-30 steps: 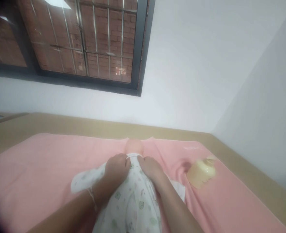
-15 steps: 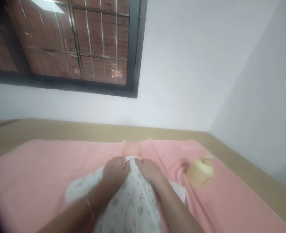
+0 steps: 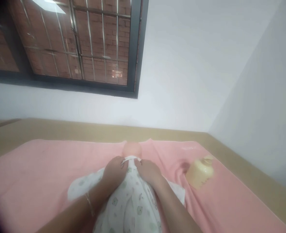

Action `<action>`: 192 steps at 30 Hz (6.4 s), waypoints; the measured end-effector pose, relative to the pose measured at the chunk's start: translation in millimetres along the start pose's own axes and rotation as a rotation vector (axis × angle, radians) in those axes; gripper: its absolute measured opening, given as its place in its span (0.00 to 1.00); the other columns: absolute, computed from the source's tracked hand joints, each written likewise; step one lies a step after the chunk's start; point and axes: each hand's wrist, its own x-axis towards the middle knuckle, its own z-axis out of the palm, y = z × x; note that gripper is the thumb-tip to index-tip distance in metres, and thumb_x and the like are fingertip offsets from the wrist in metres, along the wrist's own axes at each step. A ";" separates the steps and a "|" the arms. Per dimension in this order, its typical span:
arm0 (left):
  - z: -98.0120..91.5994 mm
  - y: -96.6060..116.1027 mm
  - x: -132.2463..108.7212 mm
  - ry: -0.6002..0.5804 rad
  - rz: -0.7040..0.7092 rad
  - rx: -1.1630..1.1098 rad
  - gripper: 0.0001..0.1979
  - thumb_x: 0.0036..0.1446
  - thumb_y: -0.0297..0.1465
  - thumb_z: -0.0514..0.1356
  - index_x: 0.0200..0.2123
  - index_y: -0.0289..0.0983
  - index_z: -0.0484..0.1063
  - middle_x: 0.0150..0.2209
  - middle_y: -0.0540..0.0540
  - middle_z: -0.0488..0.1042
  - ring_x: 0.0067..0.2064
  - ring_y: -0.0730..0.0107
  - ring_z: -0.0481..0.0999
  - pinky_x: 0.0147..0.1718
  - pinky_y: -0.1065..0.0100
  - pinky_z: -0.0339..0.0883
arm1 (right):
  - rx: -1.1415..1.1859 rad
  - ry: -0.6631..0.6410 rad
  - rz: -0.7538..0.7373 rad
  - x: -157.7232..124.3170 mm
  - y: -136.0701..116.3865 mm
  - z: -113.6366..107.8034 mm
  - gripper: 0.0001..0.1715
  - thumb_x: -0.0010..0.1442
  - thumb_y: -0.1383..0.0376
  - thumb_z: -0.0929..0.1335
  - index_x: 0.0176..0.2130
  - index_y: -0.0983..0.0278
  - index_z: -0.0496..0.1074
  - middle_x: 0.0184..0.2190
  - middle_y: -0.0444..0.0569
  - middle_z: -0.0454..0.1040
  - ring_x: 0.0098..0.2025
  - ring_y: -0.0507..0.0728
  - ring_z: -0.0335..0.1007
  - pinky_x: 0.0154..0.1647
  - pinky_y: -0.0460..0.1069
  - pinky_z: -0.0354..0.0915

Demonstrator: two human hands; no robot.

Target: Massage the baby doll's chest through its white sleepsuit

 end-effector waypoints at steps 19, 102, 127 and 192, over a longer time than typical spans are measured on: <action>-4.0 -6.4 1.6 -0.128 -0.037 -0.036 0.19 0.60 0.37 0.45 0.27 0.36 0.70 0.30 0.43 0.74 0.32 0.65 0.71 0.32 0.67 0.59 | -0.151 0.132 -0.078 -0.3 -2.5 9.5 0.33 0.65 0.53 0.49 0.38 0.69 0.74 0.37 0.61 0.75 0.38 0.60 0.69 0.36 0.50 0.57; 1.5 -15.8 6.1 -0.199 -0.113 -0.101 0.24 0.61 0.40 0.40 0.32 0.37 0.73 0.35 0.41 0.76 0.36 0.61 0.73 0.36 0.63 0.61 | 0.071 0.076 -0.006 22.4 19.5 14.6 0.27 0.61 0.55 0.52 0.33 0.63 0.73 0.36 0.53 0.75 0.35 0.57 0.67 0.32 0.48 0.55; 1.3 -10.2 3.7 -0.130 -0.045 0.072 0.26 0.63 0.38 0.39 0.30 0.35 0.74 0.32 0.40 0.76 0.34 0.63 0.73 0.33 0.65 0.58 | -0.062 0.116 -0.016 19.5 13.0 13.0 0.28 0.62 0.58 0.52 0.37 0.66 0.74 0.37 0.57 0.75 0.37 0.59 0.69 0.33 0.49 0.57; -7.1 -1.7 -6.1 -0.104 -0.102 0.118 0.23 0.62 0.36 0.42 0.27 0.36 0.73 0.30 0.44 0.76 0.31 0.65 0.72 0.29 0.66 0.57 | -0.161 0.155 -0.089 -9.7 -11.2 18.1 0.32 0.66 0.58 0.48 0.39 0.68 0.73 0.40 0.60 0.74 0.41 0.60 0.70 0.40 0.51 0.59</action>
